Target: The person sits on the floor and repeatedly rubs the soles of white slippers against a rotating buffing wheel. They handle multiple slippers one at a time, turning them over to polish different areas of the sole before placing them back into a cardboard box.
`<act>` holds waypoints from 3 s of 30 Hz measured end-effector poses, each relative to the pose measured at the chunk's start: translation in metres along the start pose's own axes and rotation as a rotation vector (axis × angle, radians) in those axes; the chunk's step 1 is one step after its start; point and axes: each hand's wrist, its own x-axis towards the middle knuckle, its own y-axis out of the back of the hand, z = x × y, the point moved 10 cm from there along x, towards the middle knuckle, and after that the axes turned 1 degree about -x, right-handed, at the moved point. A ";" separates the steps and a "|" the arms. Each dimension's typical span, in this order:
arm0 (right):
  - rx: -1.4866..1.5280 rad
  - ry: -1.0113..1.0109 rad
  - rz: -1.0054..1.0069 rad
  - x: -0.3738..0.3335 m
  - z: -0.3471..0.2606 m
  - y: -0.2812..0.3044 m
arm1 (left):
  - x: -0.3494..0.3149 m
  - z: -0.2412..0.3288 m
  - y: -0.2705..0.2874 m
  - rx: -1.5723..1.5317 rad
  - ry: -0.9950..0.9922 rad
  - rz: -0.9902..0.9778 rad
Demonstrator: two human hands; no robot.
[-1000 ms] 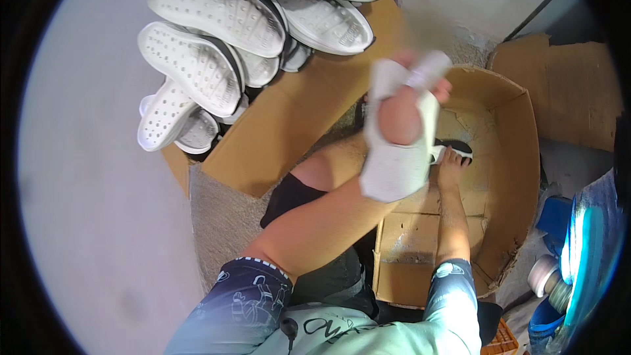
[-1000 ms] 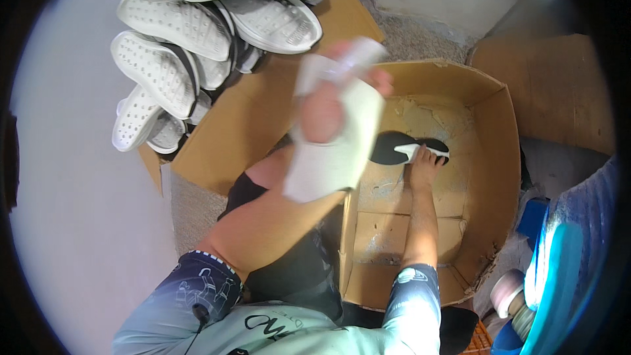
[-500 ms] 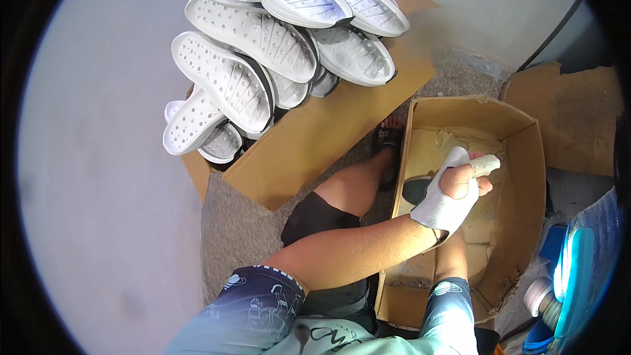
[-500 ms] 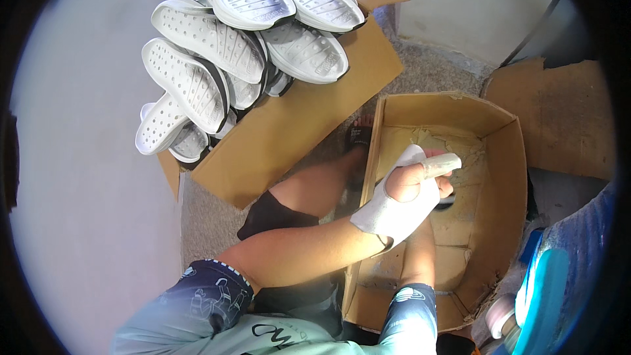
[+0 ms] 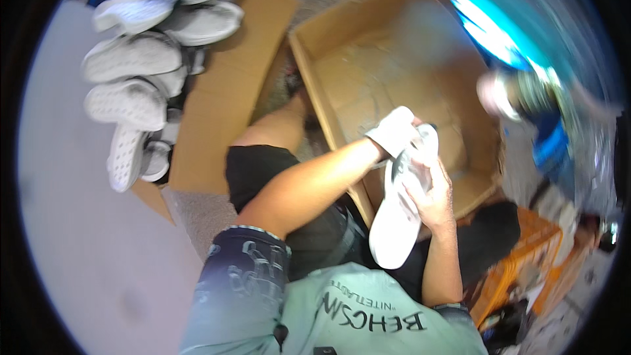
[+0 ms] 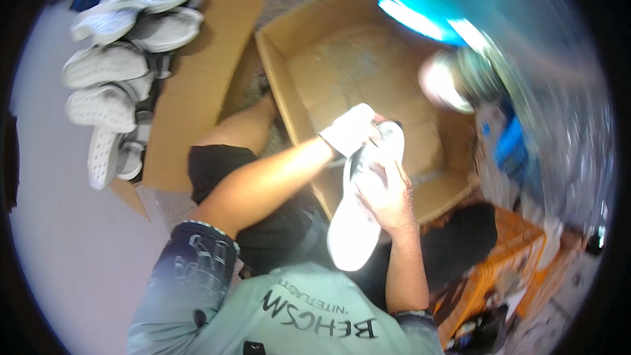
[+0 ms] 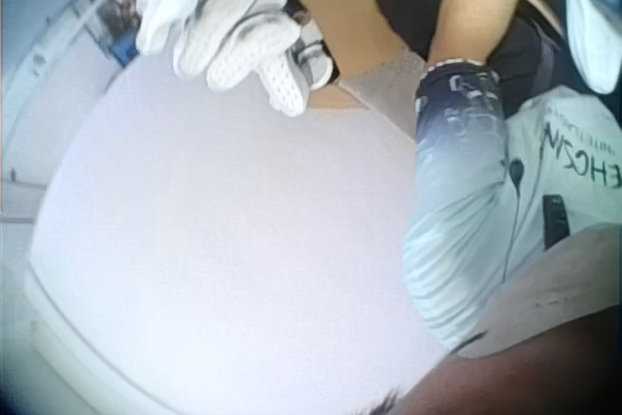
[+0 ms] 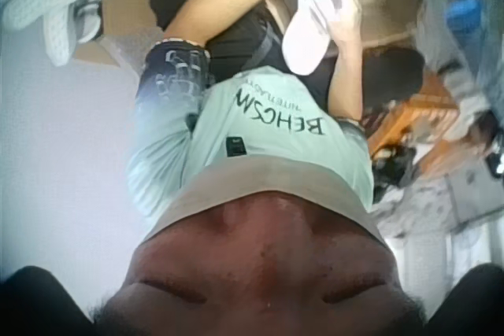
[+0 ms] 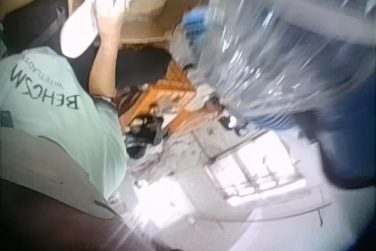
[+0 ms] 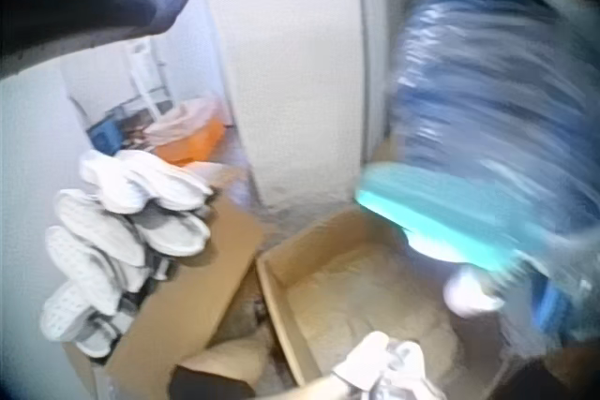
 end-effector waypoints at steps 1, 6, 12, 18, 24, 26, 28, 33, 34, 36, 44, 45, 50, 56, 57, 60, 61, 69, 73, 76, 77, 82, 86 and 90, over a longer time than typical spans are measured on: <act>-0.273 0.116 0.177 -0.014 -0.018 0.027 | -0.005 0.010 0.006 0.004 -0.083 0.098; 1.128 -0.340 0.101 -0.023 0.024 0.025 | -0.017 0.064 0.021 -0.463 -0.198 0.244; 1.160 -0.325 0.106 -0.015 -0.067 0.078 | -0.043 0.125 -0.021 -0.959 -0.081 -0.077; 1.122 -0.384 0.313 -0.039 -0.089 0.106 | -0.055 0.150 -0.057 -1.118 -0.179 -0.327; 1.093 -0.371 0.144 -0.053 -0.062 0.121 | -0.074 0.172 -0.056 -0.800 -0.513 -0.287; 1.002 -0.412 0.119 -0.056 -0.057 0.120 | -0.078 0.176 -0.061 -0.816 -0.525 -0.312; 1.044 -0.382 0.150 -0.055 -0.062 0.121 | -0.079 0.180 -0.062 -0.815 -0.560 -0.289; 1.080 -0.344 0.050 -0.049 -0.077 0.114 | -0.087 0.198 -0.057 -0.578 -0.828 -0.205; 1.035 -0.382 0.062 -0.050 -0.073 0.115 | -0.087 0.196 -0.057 -0.586 -0.820 -0.207; 1.025 -0.349 -0.016 -0.048 -0.076 0.113 | -0.086 0.191 -0.057 -0.675 -0.754 -0.233; 1.279 -0.228 0.069 -0.026 -0.077 0.100 | -0.063 0.167 -0.036 -1.008 -0.361 -0.189; 1.292 -0.223 0.119 -0.023 -0.075 0.102 | -0.059 0.163 -0.038 -1.054 -0.290 -0.226; 0.890 -0.315 -0.232 0.011 -0.051 0.112 | -0.051 0.171 -0.058 -1.392 -0.180 -0.556; 0.788 -0.225 -0.011 0.007 -0.029 0.153 | -0.050 0.179 -0.091 -1.357 -0.205 -0.633; 0.776 -0.212 0.008 0.007 -0.030 0.156 | -0.052 0.182 -0.094 -1.281 -0.255 -0.613; 0.753 -0.186 0.049 0.011 -0.032 0.164 | -0.053 0.180 -0.091 -1.093 -0.347 -0.409; 0.749 -0.181 0.059 0.013 -0.033 0.166 | -0.055 0.180 -0.093 -1.095 -0.349 -0.404; 0.812 -0.131 0.151 0.001 -0.022 0.172 | -0.055 0.184 -0.094 -1.051 -0.348 -0.380; 0.913 -0.084 0.192 -0.007 -0.013 0.169 | -0.056 0.189 -0.096 -1.139 -0.362 -0.470; 0.906 -0.015 0.111 -0.007 -0.016 0.155 | -0.058 0.188 -0.101 -1.295 -0.288 -0.597; 0.928 -0.017 0.115 -0.006 -0.015 0.150 | -0.060 0.189 -0.100 -1.288 -0.321 -0.608; 1.062 -0.025 0.127 -0.002 -0.028 0.122 | -0.052 0.185 -0.072 -0.931 -0.631 -0.330; 1.178 -0.020 0.142 0.017 -0.047 0.105 | -0.057 0.198 -0.055 -0.824 -0.967 -0.318; 1.266 0.001 0.187 0.043 -0.053 0.094 | -0.054 0.195 -0.044 -0.789 -1.015 -0.252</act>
